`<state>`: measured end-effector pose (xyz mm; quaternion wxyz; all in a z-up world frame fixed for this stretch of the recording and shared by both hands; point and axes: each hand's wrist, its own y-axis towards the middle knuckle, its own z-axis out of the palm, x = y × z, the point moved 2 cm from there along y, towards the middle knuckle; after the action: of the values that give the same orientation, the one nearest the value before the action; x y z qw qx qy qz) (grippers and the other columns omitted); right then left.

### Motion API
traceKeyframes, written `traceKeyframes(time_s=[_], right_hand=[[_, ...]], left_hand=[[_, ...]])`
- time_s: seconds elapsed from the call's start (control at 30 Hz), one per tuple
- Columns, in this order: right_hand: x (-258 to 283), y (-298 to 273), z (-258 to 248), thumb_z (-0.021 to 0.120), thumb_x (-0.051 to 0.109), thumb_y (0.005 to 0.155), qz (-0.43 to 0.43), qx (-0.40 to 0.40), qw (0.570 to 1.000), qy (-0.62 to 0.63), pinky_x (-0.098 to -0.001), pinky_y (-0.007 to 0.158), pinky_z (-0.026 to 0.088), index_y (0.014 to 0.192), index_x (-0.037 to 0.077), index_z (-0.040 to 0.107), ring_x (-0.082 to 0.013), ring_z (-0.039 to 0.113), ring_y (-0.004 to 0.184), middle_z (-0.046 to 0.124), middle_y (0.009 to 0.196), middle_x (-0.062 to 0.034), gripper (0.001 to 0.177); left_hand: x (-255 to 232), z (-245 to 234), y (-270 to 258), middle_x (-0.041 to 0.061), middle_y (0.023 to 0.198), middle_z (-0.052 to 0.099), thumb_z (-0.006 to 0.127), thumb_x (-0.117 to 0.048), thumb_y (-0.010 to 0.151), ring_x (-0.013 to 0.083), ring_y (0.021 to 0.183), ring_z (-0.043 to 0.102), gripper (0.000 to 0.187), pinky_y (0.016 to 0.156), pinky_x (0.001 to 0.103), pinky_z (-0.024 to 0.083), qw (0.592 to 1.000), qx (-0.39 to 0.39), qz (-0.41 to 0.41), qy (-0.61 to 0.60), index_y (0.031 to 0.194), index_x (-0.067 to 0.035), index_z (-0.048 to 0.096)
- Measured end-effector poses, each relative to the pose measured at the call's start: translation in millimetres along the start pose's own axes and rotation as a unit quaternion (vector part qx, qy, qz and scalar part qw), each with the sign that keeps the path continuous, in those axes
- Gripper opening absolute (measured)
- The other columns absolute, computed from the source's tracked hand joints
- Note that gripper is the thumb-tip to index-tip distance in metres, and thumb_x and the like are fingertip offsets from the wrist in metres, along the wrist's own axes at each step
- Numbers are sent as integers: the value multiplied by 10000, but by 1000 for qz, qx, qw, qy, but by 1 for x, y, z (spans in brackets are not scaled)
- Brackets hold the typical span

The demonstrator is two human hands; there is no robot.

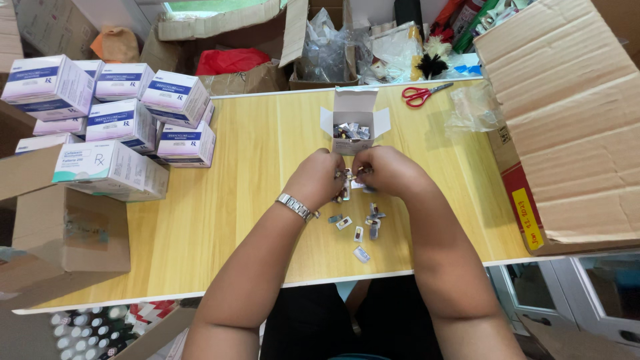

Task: The person opens a small white box and places numerous small foil-wrapped items into it from a larger cardboard box. The person then closes the small box and sets it aside.

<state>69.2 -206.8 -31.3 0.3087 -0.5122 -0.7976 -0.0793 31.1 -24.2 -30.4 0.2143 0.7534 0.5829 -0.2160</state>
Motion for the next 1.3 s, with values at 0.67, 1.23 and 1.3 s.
traceKeyframes(time_s=[0.67,1.23,1.3], right_hand=[[59,-20,-30,763,-5,851,-268,-399,877,-8,-457,1013,485,1213,36,747,-399,567,1228,621,1328,-230,365],[37,-28,-36,758,76,894,-15,-120,984,133,-394,685,472,1019,66,754,-352,606,734,674,797,-153,125],[36,-31,-30,839,145,795,-29,11,997,66,-385,697,531,982,61,732,-309,672,777,720,798,-142,231]], left_hand=[[-12,-23,-6,87,784,747,761,-97,765,227,730,753,119,689,320,589,985,78,18,-153,882,-73,757],[-26,-50,-11,77,1064,683,789,-279,899,318,1052,667,222,866,431,567,976,-184,110,43,1070,-156,722],[-20,-56,-19,77,1102,681,813,-366,811,317,1037,689,381,867,440,562,999,-16,21,47,1124,-173,710]])
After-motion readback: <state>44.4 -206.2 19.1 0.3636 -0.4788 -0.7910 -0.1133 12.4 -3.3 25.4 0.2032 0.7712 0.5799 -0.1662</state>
